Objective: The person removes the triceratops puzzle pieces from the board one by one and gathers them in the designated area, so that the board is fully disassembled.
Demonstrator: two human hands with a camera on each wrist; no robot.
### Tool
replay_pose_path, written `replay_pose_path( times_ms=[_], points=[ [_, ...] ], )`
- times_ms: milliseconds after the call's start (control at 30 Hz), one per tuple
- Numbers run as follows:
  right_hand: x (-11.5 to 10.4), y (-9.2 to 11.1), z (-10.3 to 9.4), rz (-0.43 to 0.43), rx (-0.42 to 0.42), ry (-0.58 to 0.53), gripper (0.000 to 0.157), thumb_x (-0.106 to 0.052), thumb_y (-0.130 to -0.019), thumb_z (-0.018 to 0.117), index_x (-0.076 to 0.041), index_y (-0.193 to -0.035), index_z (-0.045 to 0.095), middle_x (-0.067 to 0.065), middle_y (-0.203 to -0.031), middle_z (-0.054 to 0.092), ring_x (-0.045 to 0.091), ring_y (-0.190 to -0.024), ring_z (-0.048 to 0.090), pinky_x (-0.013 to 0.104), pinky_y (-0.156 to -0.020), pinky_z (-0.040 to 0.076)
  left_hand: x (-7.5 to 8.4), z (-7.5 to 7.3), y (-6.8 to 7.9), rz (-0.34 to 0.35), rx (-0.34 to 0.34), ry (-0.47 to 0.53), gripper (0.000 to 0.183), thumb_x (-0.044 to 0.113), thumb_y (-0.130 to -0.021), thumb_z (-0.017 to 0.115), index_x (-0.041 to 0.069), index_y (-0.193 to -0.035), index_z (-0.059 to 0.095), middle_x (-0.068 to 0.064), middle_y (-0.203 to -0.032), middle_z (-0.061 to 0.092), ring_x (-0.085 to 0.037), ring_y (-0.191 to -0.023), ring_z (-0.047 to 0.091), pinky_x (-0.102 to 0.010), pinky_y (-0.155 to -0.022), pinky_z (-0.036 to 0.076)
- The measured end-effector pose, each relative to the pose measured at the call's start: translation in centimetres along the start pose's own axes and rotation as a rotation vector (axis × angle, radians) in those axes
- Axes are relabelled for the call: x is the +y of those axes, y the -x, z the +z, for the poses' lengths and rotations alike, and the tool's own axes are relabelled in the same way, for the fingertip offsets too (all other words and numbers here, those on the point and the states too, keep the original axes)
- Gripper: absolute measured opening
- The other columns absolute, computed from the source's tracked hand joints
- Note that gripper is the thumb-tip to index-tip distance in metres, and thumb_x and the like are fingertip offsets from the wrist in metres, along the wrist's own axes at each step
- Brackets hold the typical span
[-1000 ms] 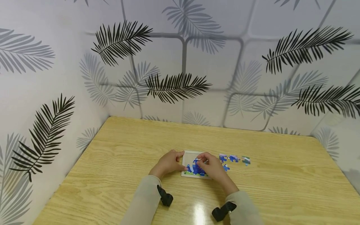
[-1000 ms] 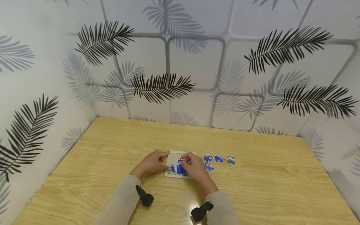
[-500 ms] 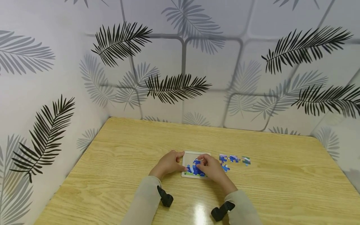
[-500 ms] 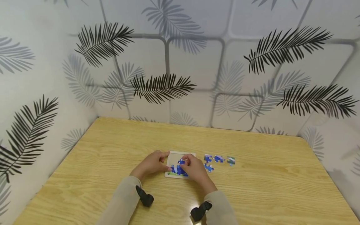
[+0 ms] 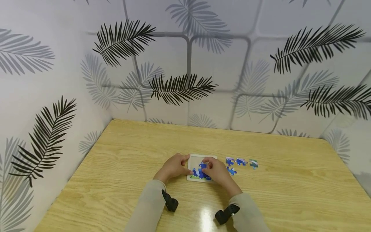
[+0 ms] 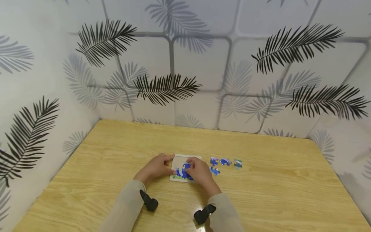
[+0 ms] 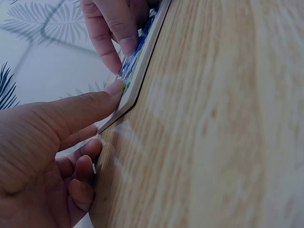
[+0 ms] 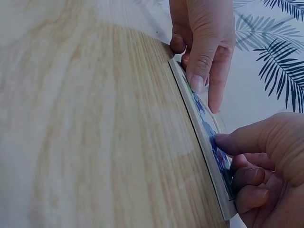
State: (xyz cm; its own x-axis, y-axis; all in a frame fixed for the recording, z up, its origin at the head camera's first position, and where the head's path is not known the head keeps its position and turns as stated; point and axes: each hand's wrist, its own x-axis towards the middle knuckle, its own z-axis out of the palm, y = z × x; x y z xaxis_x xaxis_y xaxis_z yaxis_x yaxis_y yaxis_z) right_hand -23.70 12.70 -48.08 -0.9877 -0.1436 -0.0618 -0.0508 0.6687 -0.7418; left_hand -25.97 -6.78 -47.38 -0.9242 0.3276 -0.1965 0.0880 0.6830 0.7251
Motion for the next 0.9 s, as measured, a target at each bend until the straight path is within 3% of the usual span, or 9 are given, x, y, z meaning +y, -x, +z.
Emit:
replay_pose_path(
  times_ms=[433, 667, 900],
  points=[
    [0.00, -0.08, -0.11, -0.002, 0.018, -0.028, 0.028, -0.008, -0.086, 0.069, -0.012, -0.111, 0.059, 0.002, -0.070, 0.046, 0.015, -0.058, 0.041, 0.028, -0.054, 0.033, 0.04, -0.19, -0.14, 0.005, -0.001, -0.011, 0.079, 0.028, -0.074, 0.082, 0.015, -0.142, 0.045, -0.003, -0.081, 0.039, -0.016, -0.068, 0.036, -0.030, -0.063, 0.030],
    [-0.06, 0.07, -0.01, -0.035, 0.055, 0.034, 0.027, -0.008, -0.085, 0.070, -0.012, -0.109, 0.059, 0.006, -0.085, 0.049, 0.020, -0.074, 0.047, 0.034, -0.065, 0.040, 0.23, -0.26, 0.01, 0.011, -0.007, -0.020, 0.079, 0.027, -0.074, 0.082, 0.014, -0.142, 0.044, -0.003, -0.081, 0.038, -0.016, -0.068, 0.035, -0.030, -0.063, 0.029],
    [0.04, 0.59, 0.17, -0.070, 0.097, -0.058, 0.023, -0.002, -0.087, 0.065, -0.013, -0.105, 0.059, 0.005, -0.087, 0.056, 0.017, -0.069, 0.048, 0.032, -0.063, 0.041, 0.27, -0.14, 0.20, 0.018, -0.006, -0.025, 0.079, 0.027, -0.074, 0.082, 0.014, -0.142, 0.044, -0.003, -0.080, 0.038, -0.016, -0.068, 0.035, -0.030, -0.062, 0.029]
  ],
)
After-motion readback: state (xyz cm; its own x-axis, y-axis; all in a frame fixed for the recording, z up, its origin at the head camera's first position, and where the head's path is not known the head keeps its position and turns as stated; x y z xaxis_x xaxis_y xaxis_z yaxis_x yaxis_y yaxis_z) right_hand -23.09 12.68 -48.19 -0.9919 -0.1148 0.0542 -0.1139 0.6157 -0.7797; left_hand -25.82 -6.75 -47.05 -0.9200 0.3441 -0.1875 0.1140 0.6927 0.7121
